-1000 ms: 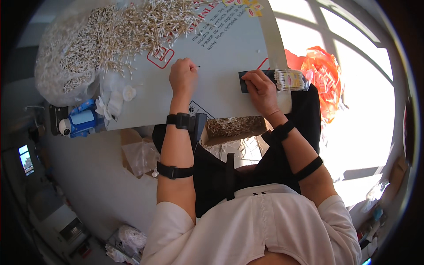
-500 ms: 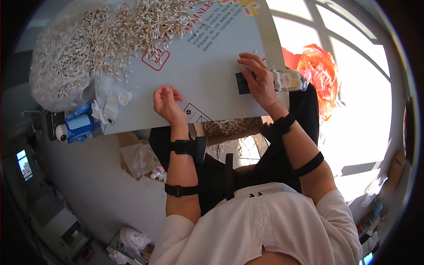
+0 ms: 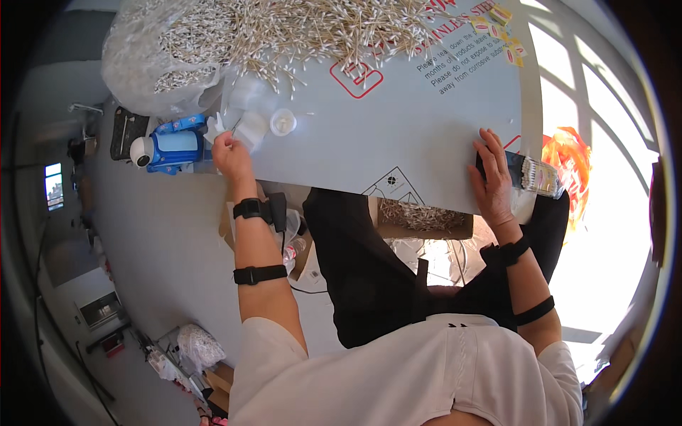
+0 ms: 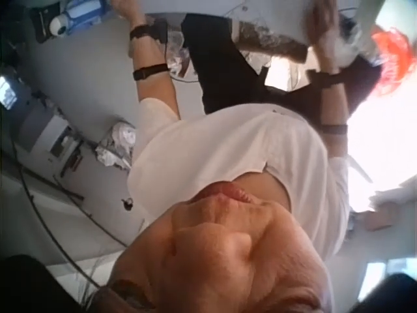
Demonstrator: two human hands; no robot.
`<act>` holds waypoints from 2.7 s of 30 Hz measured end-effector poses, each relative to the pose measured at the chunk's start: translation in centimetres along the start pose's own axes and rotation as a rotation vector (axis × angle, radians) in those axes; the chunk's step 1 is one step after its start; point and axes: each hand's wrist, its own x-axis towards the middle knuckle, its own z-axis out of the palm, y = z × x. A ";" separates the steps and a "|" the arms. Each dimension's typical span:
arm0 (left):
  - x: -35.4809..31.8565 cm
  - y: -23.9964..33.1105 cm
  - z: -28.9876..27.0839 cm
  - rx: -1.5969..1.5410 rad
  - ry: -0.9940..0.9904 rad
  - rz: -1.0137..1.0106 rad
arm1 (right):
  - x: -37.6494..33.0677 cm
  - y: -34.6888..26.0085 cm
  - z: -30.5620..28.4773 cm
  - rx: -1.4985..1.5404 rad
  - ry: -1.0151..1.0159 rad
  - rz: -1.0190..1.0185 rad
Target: Organizing cotton swabs and packing them into small plastic containers.
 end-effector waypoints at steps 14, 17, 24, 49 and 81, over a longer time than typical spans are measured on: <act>6.6 -4.5 -2.4 -0.265 0.191 -0.188 | 0.0 0.1 0.3 0.134 0.025 0.111; -1.5 8.4 -0.9 -0.240 -0.216 0.369 | -1.1 1.5 -0.8 0.152 0.099 0.145; -15.7 18.0 5.6 -0.110 -0.608 0.603 | -1.0 -0.4 -1.7 0.392 0.214 0.273; -25.2 25.9 2.0 -0.471 -1.495 0.976 | -8.7 -1.9 -10.5 0.662 0.359 0.563; -25.3 23.1 1.5 -0.378 -0.858 0.987 | -7.9 -1.9 -8.1 0.703 0.240 0.603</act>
